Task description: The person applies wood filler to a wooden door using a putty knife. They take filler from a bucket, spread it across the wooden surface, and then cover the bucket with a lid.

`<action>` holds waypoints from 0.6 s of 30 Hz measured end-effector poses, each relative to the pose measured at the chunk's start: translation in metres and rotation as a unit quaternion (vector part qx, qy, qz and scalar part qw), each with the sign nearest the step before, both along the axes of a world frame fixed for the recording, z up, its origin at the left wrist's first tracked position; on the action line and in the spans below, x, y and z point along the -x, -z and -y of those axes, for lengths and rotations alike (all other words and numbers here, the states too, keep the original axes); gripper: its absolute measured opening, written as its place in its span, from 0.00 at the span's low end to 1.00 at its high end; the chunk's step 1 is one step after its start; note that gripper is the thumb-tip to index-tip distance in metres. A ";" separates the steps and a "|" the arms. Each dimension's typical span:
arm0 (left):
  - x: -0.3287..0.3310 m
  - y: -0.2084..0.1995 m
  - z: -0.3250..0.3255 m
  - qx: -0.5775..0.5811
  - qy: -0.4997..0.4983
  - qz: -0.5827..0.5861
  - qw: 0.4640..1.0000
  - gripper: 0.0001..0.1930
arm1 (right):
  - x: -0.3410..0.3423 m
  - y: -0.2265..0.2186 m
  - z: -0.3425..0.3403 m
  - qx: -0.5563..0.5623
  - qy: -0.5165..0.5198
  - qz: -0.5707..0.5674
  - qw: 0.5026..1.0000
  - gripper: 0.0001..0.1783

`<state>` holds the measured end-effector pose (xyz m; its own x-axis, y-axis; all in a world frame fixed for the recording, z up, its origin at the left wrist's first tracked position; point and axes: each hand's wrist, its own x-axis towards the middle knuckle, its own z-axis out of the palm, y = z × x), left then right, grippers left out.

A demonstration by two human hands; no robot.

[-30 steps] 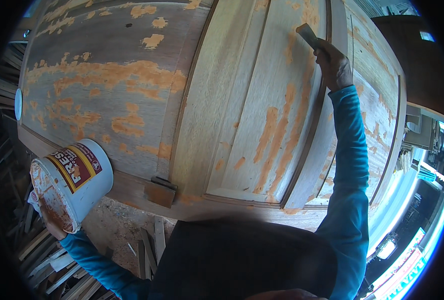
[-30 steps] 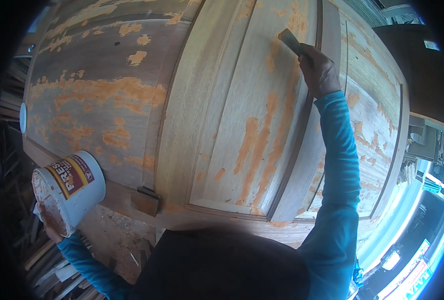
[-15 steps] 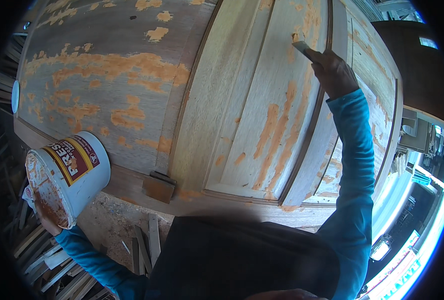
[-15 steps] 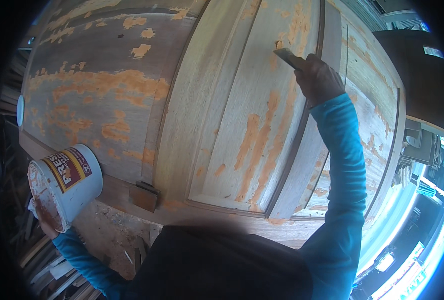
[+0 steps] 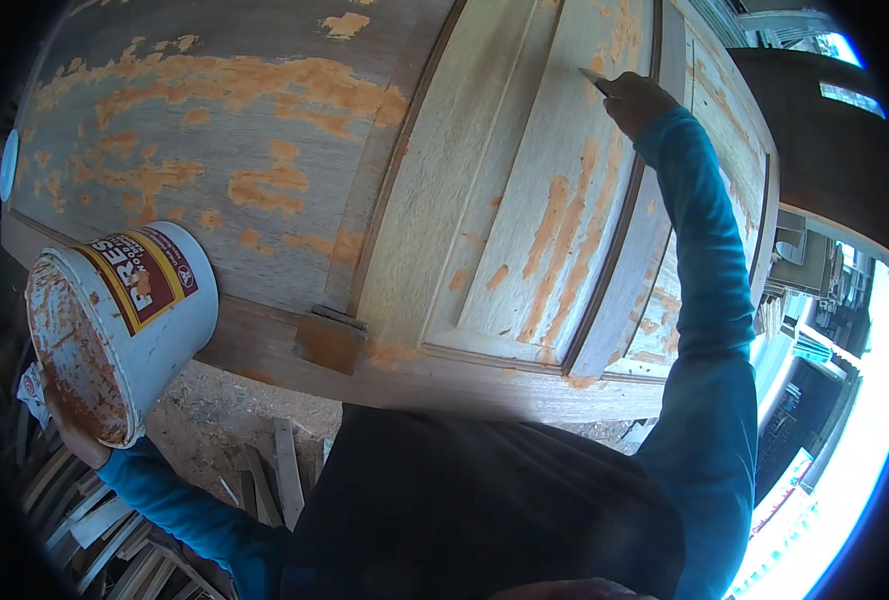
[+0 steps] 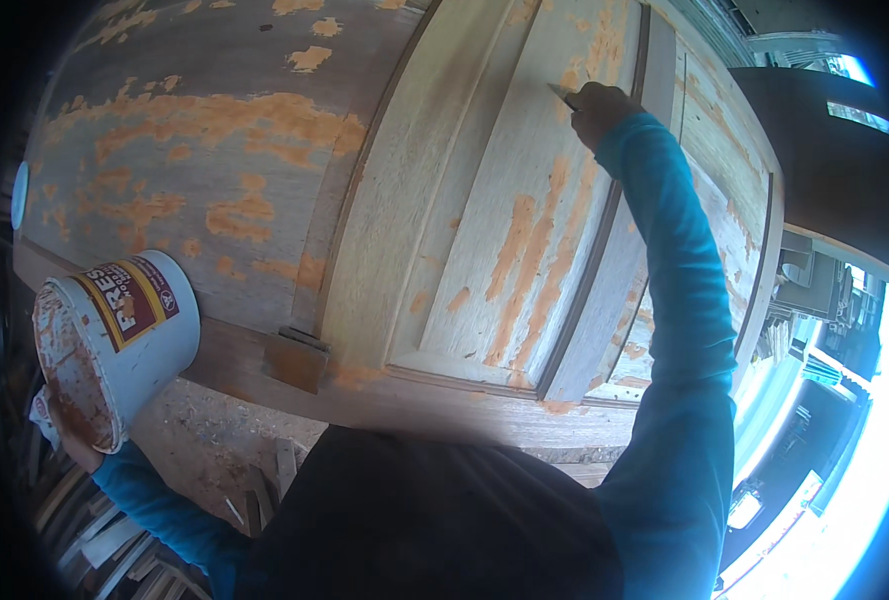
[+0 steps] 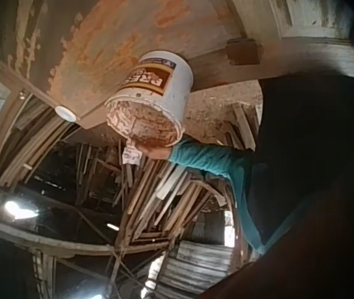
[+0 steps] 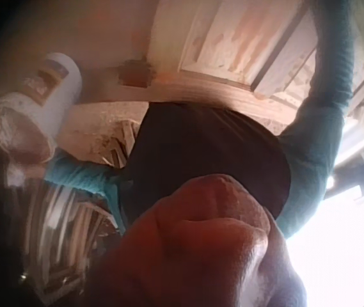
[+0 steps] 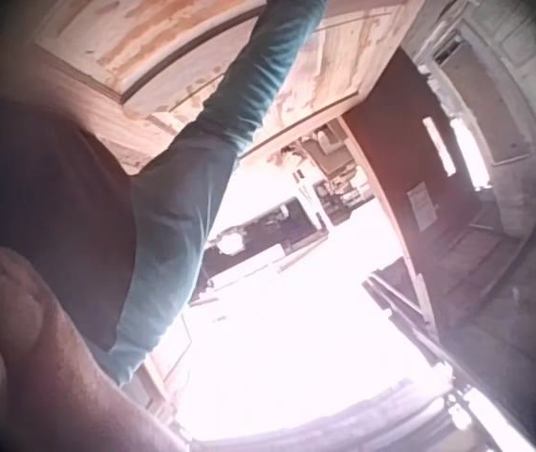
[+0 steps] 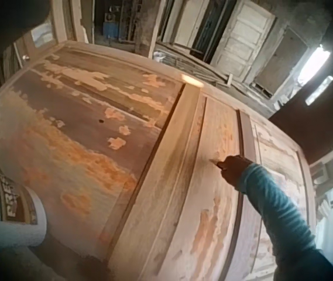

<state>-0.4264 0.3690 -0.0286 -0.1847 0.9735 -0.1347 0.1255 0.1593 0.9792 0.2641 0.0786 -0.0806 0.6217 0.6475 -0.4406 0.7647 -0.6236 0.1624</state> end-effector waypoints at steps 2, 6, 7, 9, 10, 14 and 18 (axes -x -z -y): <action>-0.006 0.000 0.002 0.010 0.007 0.023 1.000 0.32 | 0.020 0.008 0.010 -0.029 -0.031 0.018 0.999 0.19; -0.024 -0.004 0.010 0.039 -0.002 0.075 0.996 0.31 | 0.056 0.018 0.032 -0.064 0.034 -0.003 0.997 0.19; -0.027 -0.005 0.010 0.038 -0.010 0.079 0.996 0.31 | 0.064 0.018 0.037 -0.068 0.034 -0.006 0.997 0.20; -0.023 -0.002 0.006 0.043 0.010 0.103 0.994 0.31 | 0.081 0.006 0.047 -0.065 0.016 -0.020 0.998 0.20; -0.020 -0.001 0.004 0.045 0.021 0.114 0.992 0.31 | 0.089 -0.005 0.052 -0.057 -0.001 -0.029 0.998 0.20; -0.007 0.004 -0.001 0.035 0.064 0.127 0.989 0.31 | 0.076 -0.033 0.075 -0.106 0.051 -0.079 0.990 0.23; -0.012 0.003 -0.004 0.039 0.053 0.106 0.992 0.30 | 0.045 -0.023 0.101 -0.214 0.091 -0.103 0.967 0.25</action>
